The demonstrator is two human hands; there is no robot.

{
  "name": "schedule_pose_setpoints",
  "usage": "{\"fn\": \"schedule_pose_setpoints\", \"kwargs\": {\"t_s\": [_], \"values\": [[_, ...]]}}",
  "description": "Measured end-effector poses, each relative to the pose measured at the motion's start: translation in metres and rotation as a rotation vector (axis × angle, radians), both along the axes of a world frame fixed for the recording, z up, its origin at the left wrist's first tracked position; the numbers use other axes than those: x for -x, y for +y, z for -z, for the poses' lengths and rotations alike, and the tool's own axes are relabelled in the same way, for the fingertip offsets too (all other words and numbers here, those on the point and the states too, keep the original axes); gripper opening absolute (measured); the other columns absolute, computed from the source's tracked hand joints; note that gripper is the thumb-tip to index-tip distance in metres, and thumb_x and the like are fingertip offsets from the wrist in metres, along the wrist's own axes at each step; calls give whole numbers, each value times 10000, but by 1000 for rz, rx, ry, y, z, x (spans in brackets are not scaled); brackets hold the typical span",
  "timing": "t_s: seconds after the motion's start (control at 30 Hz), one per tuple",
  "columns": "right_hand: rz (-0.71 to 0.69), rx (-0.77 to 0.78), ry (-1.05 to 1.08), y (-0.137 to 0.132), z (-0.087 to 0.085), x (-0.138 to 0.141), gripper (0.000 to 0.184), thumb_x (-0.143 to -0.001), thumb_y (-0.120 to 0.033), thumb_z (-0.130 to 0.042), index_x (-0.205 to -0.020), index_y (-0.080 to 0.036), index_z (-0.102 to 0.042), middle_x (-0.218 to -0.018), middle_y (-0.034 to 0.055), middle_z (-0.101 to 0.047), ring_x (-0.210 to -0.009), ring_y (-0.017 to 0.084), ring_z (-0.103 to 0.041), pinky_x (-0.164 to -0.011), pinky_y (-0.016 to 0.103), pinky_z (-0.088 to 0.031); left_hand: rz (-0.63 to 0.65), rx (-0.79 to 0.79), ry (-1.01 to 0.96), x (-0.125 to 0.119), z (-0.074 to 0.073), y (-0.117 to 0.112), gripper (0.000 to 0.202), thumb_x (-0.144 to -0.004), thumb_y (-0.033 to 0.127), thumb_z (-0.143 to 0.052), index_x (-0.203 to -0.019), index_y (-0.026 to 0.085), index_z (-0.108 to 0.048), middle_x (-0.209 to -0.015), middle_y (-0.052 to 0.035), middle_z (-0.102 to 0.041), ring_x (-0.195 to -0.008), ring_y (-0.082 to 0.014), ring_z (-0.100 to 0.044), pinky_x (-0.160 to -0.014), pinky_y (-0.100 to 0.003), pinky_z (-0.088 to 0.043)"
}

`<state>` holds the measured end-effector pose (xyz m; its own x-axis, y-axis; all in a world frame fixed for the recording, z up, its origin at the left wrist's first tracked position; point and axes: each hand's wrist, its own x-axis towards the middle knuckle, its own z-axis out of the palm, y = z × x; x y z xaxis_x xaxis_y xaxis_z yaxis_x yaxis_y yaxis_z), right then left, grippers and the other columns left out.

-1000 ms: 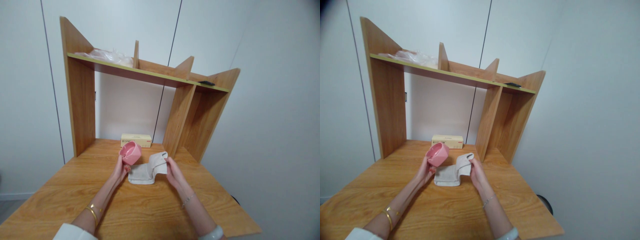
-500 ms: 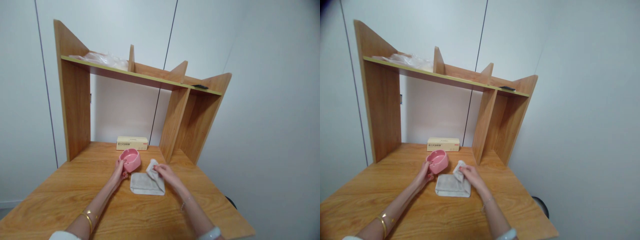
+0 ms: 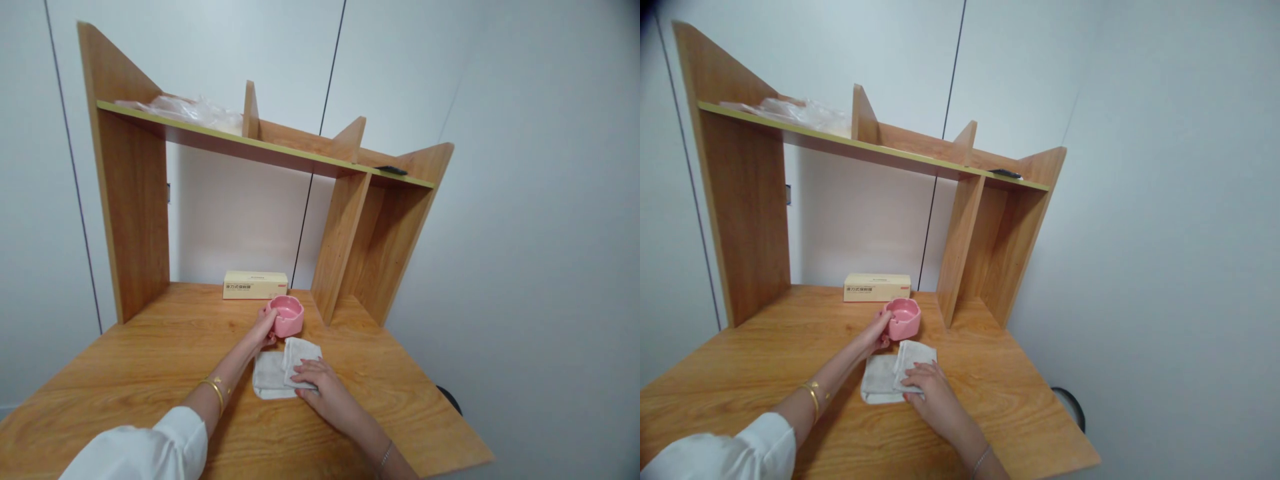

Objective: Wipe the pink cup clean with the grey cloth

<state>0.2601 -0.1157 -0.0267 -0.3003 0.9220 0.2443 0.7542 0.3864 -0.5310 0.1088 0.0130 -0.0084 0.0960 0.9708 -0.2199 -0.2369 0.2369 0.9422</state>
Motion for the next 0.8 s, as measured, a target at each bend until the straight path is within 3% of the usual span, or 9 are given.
{"fn": "schedule_pose_setpoints", "kwargs": {"t_s": [0.1,0.2,0.3,0.43,0.5,0.67,0.8], "values": [[170,-79,11,2,-6,8,277,-743,-331,-612,-987,-203,-636,-1044,87,-643,-1008,237,-557,-896,361,-398,3,-4,11,-8,-1,0,288,-766,315,-536,-1006,225,-404,-498,110,-388,-307,-38,-286,-338,-141,-165],[371,-133,-102,15,-8,25,369,-724,-434,-612,-960,-150,-623,-980,138,-638,-958,278,-559,-841,371,-409,-19,-21,20,-4,-4,0,261,-791,318,-517,-1002,230,-391,-513,108,-384,-316,-35,-293,-342,-141,-174],[481,-89,-213,31,-11,36,258,-726,-340,-600,-887,-142,-632,-936,151,-654,-928,280,-576,-794,350,-407,-48,-42,37,9,-11,1,248,-806,320,-512,-996,224,-384,-527,104,-387,-323,-33,-307,-342,-146,-194],[570,-56,-166,38,-22,40,165,-768,-276,-515,-821,-172,-632,-845,97,-672,-857,234,-597,-737,306,-390,-76,-61,66,32,-19,4,224,-830,317,-497,-996,213,-387,-519,106,-373,-314,-25,-279,-337,-147,-193],[541,-95,-137,35,-26,46,176,-779,-286,-503,-834,-177,-630,-857,80,-667,-887,225,-579,-765,307,-372,-87,-65,83,40,-21,7,221,-843,317,-485,-1008,217,-378,-526,106,-372,-313,-24,-274,-333,-144,-192],[183,-16,-206,18,-15,69,240,-737,-363,-611,-929,-220,-628,-985,44,-643,-983,238,-520,-835,340,-340,-79,-32,138,36,-13,8,209,-875,323,-419,-1042,221,-346,-547,100,-374,-322,-35,-296,-321,-138,-208],[149,-1,-288,9,-4,68,306,-756,-255,-611,-1060,-272,-582,-1091,31,-604,-1045,250,-480,-858,369,-327,-26,3,191,13,-2,9,227,-872,331,-411,-1056,213,-348,-541,101,-381,-311,-36,-289,-317,-137,-216]]}}
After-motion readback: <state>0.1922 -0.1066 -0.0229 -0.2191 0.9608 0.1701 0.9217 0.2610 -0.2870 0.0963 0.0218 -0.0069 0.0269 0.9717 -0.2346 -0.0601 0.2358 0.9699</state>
